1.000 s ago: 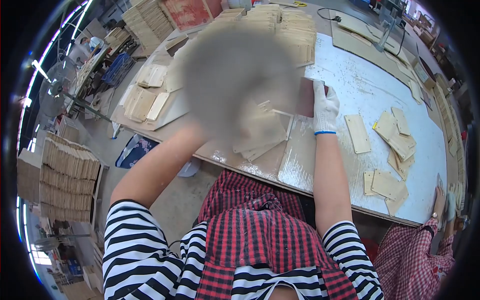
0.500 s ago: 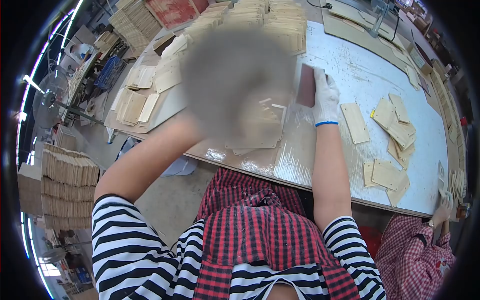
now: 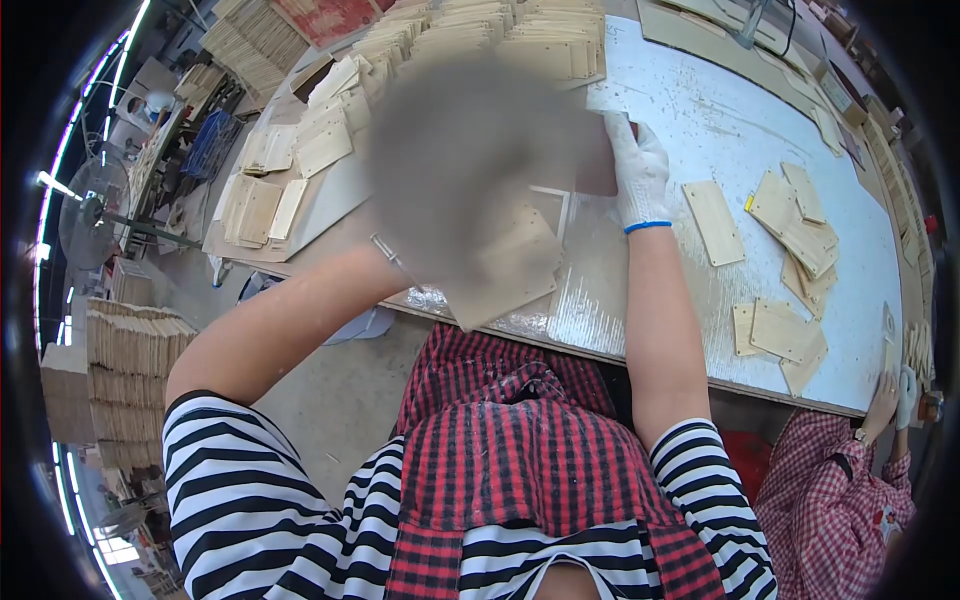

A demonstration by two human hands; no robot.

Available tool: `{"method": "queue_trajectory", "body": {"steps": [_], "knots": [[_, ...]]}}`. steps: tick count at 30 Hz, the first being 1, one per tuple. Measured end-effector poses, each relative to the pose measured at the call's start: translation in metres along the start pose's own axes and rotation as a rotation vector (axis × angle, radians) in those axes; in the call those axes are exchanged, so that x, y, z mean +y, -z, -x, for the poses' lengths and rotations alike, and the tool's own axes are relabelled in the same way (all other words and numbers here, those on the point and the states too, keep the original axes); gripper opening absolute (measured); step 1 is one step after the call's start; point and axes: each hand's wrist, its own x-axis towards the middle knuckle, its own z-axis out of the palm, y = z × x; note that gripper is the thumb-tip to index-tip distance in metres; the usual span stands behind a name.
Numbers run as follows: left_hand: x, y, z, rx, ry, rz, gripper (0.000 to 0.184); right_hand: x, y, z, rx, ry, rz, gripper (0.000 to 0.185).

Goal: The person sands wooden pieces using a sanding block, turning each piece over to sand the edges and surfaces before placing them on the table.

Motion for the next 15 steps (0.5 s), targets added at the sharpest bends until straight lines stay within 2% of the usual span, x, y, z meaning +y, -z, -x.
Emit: {"method": "queue_trajectory", "body": {"steps": [2, 5, 10, 14, 15], "knots": [[-0.003, -0.004, -0.001, 0.019, -0.016, -0.011, 0.066, 0.002, 0.001, -0.002, -0.014, 0.103, 0.276, 0.033], [-0.015, -0.012, -0.001, 0.054, -0.051, -0.018, 0.061, 0.002, -0.001, 0.000, -0.023, 0.022, 0.196, 0.032], [-0.059, -0.029, 0.005, 0.113, -0.055, -0.058, 0.053, 0.004, -0.001, -0.002, -0.007, 0.007, 0.111, 0.030], [-0.086, -0.034, 0.014, 0.192, 0.005, -0.044, 0.047, 0.006, -0.003, -0.004, 0.001, 0.018, 0.113, 0.028], [-0.086, -0.030, 0.017, 0.215, 0.076, -0.023, 0.045, 0.004, -0.003, -0.004, 0.004, 0.011, 0.119, 0.028]]}}
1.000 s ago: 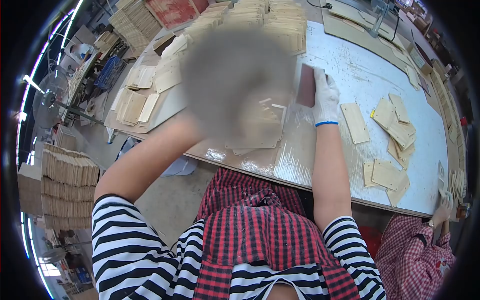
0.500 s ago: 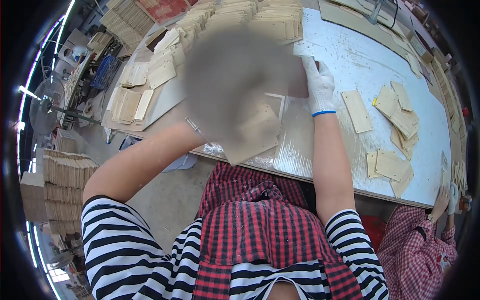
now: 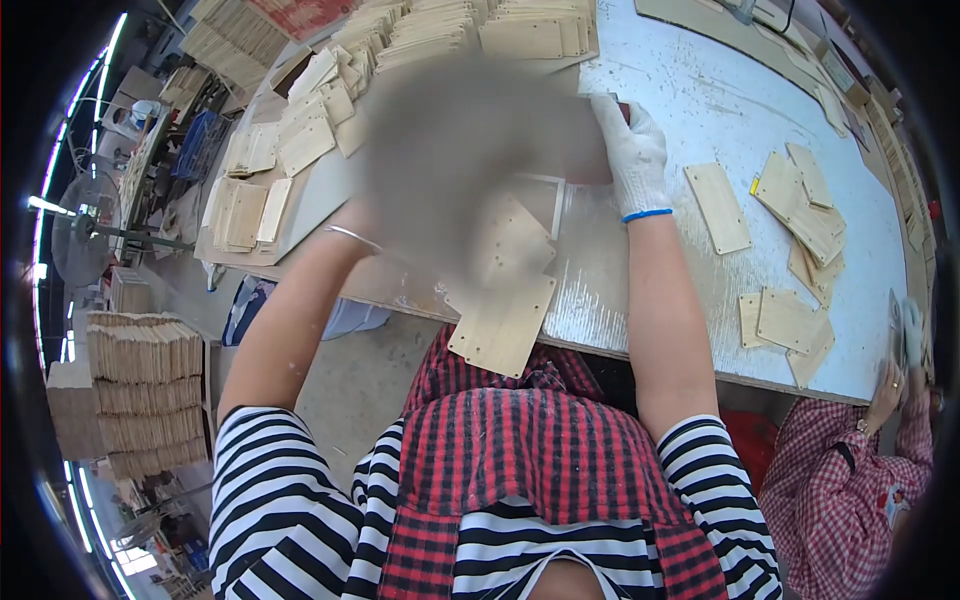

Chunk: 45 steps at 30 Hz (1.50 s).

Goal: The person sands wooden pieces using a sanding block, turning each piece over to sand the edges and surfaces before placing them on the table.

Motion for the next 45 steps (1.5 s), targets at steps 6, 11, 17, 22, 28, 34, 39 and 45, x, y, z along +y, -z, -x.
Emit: {"method": "queue_trajectory", "body": {"steps": [6, 11, 17, 22, 28, 34, 39, 45], "knots": [[-0.040, 0.024, 0.007, 0.219, 0.470, 0.653, 0.051, 0.001, 0.000, 0.003, -0.007, -0.009, 0.010, 0.030], [-0.061, 0.007, 0.005, 0.340, 0.549, 0.715, 0.054, 0.006, -0.001, -0.002, -0.005, 0.018, 0.122, 0.031], [-0.065, 0.006, 0.005, 0.132, 0.215, 0.129, 0.051, 0.033, 0.004, -0.016, -0.076, 0.229, 0.113, 0.032], [-0.079, 0.012, -0.024, 0.032, 0.080, 0.194, 0.057, -0.010, -0.007, 0.004, -0.015, 0.060, 0.228, 0.032], [-0.060, 0.025, -0.132, 0.290, -0.060, -0.043, 0.058, -0.004, -0.007, -0.002, 0.000, 0.015, 0.114, 0.025], [-0.026, 0.009, -0.252, 0.132, -0.009, 0.005, 0.057, 0.069, 0.014, -0.034, 0.065, 0.243, 0.240, 0.022], [-0.074, -0.024, -0.312, -0.163, -0.172, -0.265, 0.046, 0.058, 0.007, -0.027, 0.033, 0.280, 0.325, 0.025], [-0.038, -0.006, -0.279, 0.251, 0.266, 0.359, 0.049, 0.003, -0.010, -0.009, 0.001, 0.070, 0.230, 0.028]]}}
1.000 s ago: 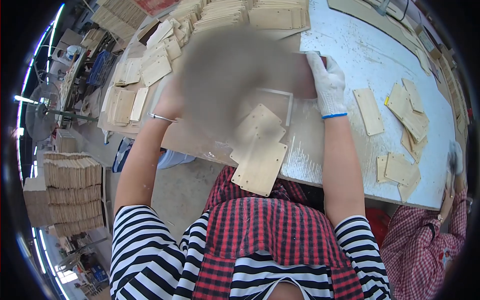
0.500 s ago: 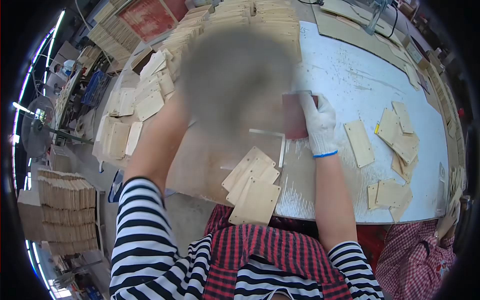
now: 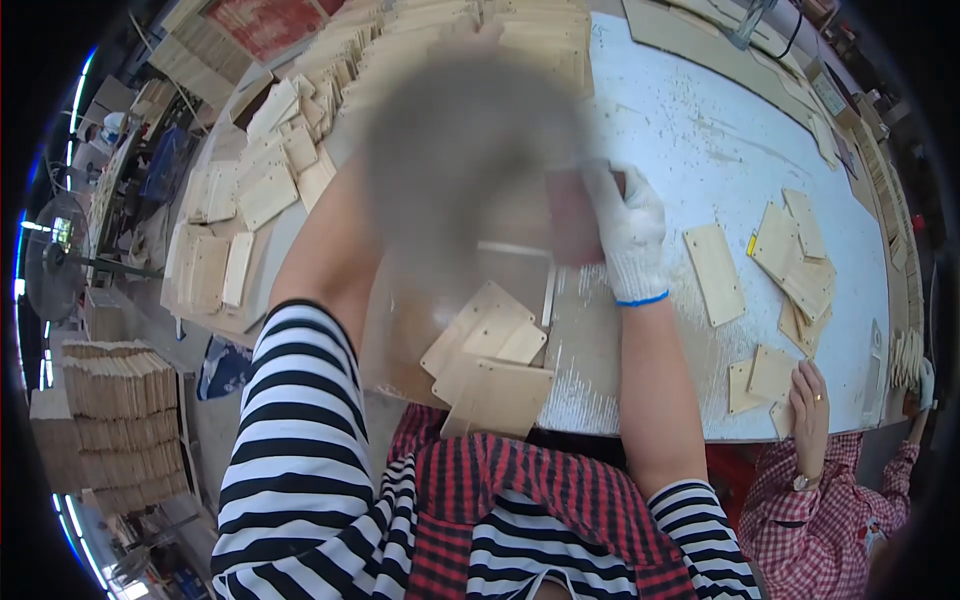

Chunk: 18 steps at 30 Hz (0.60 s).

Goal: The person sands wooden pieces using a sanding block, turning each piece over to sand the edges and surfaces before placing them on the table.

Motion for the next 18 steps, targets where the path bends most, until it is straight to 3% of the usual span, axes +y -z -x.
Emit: {"method": "queue_trajectory", "body": {"steps": [1, 3, 4, 7, 9, 12, 13, 14, 16, 17, 18], "knots": [[0.008, 0.002, 0.019, 0.107, 0.123, 0.152, 0.051, 0.001, 0.004, 0.000, -0.010, -0.047, 0.012, 0.028], [0.010, 0.020, 0.102, -0.237, -0.253, -0.644, 0.047, -0.006, 0.002, 0.007, 0.007, -0.116, -0.084, 0.028], [-0.004, 0.022, 0.171, -0.195, -0.275, 0.323, 0.047, -0.008, 0.000, 0.004, 0.039, -0.131, -0.185, 0.028], [0.022, 0.050, 0.280, -0.422, -0.285, -0.260, 0.074, -0.006, 0.000, 0.002, 0.018, -0.129, -0.112, 0.027], [0.029, 0.043, 0.327, -0.623, -0.022, -0.558, 0.079, -0.006, -0.002, 0.007, -0.002, -0.125, -0.078, 0.027], [0.029, 0.026, 0.346, -0.466, 0.062, -0.342, 0.081, -0.005, 0.000, 0.006, 0.007, -0.044, -0.035, 0.026], [0.022, 0.017, 0.352, -0.344, -0.067, -0.338, 0.067, -0.006, 0.001, 0.009, 0.011, -0.059, -0.071, 0.026], [0.020, 0.017, 0.352, -0.326, -0.086, -0.345, 0.067, -0.007, 0.002, 0.007, 0.019, -0.063, -0.109, 0.026], [0.023, 0.019, 0.353, -0.405, 0.236, 0.120, 0.067, -0.002, 0.008, 0.002, 0.037, -0.050, -0.033, 0.027], [0.027, 0.022, 0.353, -0.397, 0.138, 0.153, 0.052, 0.001, 0.010, -0.001, 0.042, -0.062, 0.050, 0.027], [0.027, 0.026, 0.346, -0.395, 0.126, 0.149, 0.052, -0.005, 0.011, 0.000, 0.050, -0.054, 0.046, 0.027]]}}
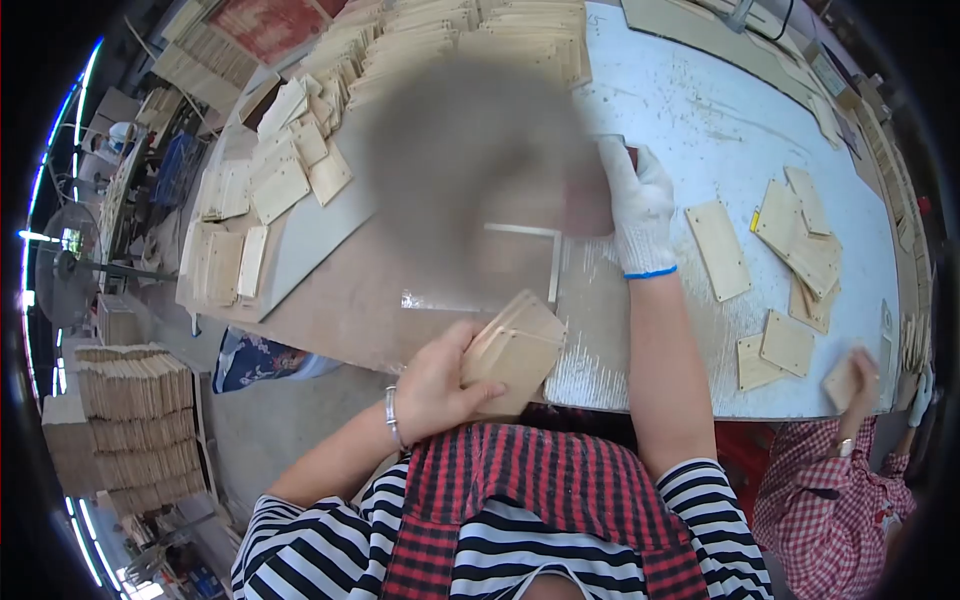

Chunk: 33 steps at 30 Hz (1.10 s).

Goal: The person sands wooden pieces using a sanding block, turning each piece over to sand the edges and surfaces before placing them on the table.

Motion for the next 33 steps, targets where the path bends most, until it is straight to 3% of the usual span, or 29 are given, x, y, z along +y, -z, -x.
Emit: {"method": "queue_trajectory", "body": {"steps": [2, 3, 6, 7, 8, 9, 10, 13, 17, 20, 22, 24, 26, 28, 29, 31, 33], "knots": [[0.004, 0.022, -0.018, 0.053, -0.287, -0.090, 0.043, -0.011, -0.001, 0.003, 0.058, -0.082, -0.475, 0.030], [0.030, 0.047, -0.037, -0.191, 0.268, -0.318, 0.040, 0.001, 0.003, -0.003, 0.059, -0.080, -0.477, 0.030], [-0.032, 0.073, -0.133, 0.207, -0.609, -0.122, 0.041, 0.057, 0.015, -0.031, 0.023, 0.217, -0.537, 0.032], [-0.023, 0.078, -0.166, 0.222, -0.469, -0.157, 0.046, 0.066, 0.016, -0.037, 0.091, 0.293, -0.404, 0.032], [-0.014, 0.082, -0.197, 0.234, -0.328, -0.190, 0.056, 0.041, 0.016, -0.030, 0.144, 0.056, -0.537, 0.033], [-0.031, 0.090, -0.240, 0.150, -0.331, -0.428, 0.059, 0.016, 0.016, -0.023, 0.225, -0.174, -0.693, 0.034], [-0.049, 0.092, -0.271, 0.063, -0.329, -0.667, 0.062, 0.017, 0.016, -0.024, 0.228, -0.169, -0.692, 0.034], [-0.033, 0.094, -0.284, -0.075, -0.249, -0.555, 0.059, 0.012, 0.012, -0.022, 0.214, -0.190, -0.647, 0.035], [-0.007, 0.090, -0.265, -0.087, -0.191, -0.618, 0.057, 0.021, 0.009, -0.027, 0.183, -0.124, -0.670, 0.034], [-0.009, 0.092, -0.265, -0.097, -0.360, -0.621, 0.060, 0.008, 0.007, -0.023, 0.175, -0.152, -0.651, 0.033], [-0.004, 0.094, -0.267, 0.040, -0.419, -0.823, 0.059, -0.005, 0.012, -0.019, 0.233, -0.214, -0.669, 0.033], [-0.015, 0.104, -0.293, 0.109, -0.482, -0.766, 0.052, -0.003, 0.022, -0.015, 0.268, -0.236, -0.662, 0.032], [-0.033, 0.106, -0.337, 0.270, -0.334, -0.735, 0.048, 0.004, 0.022, -0.016, 0.268, -0.201, -0.636, 0.029], [-0.024, 0.089, -0.322, 0.416, -0.360, -0.914, 0.048, 0.009, 0.023, -0.018, 0.263, -0.150, -0.593, 0.027], [-0.012, 0.078, -0.306, 0.399, -0.395, -0.905, 0.048, 0.010, 0.024, -0.020, 0.263, -0.133, -0.573, 0.026], [0.007, 0.065, -0.275, 0.670, -0.732, -1.140, 0.033, 0.010, 0.027, -0.020, 0.264, -0.103, -0.526, 0.024], [0.011, 0.053, -0.272, 0.677, -0.734, -1.137, 0.037, 0.007, 0.032, -0.018, 0.264, -0.073, -0.471, 0.022]]}}
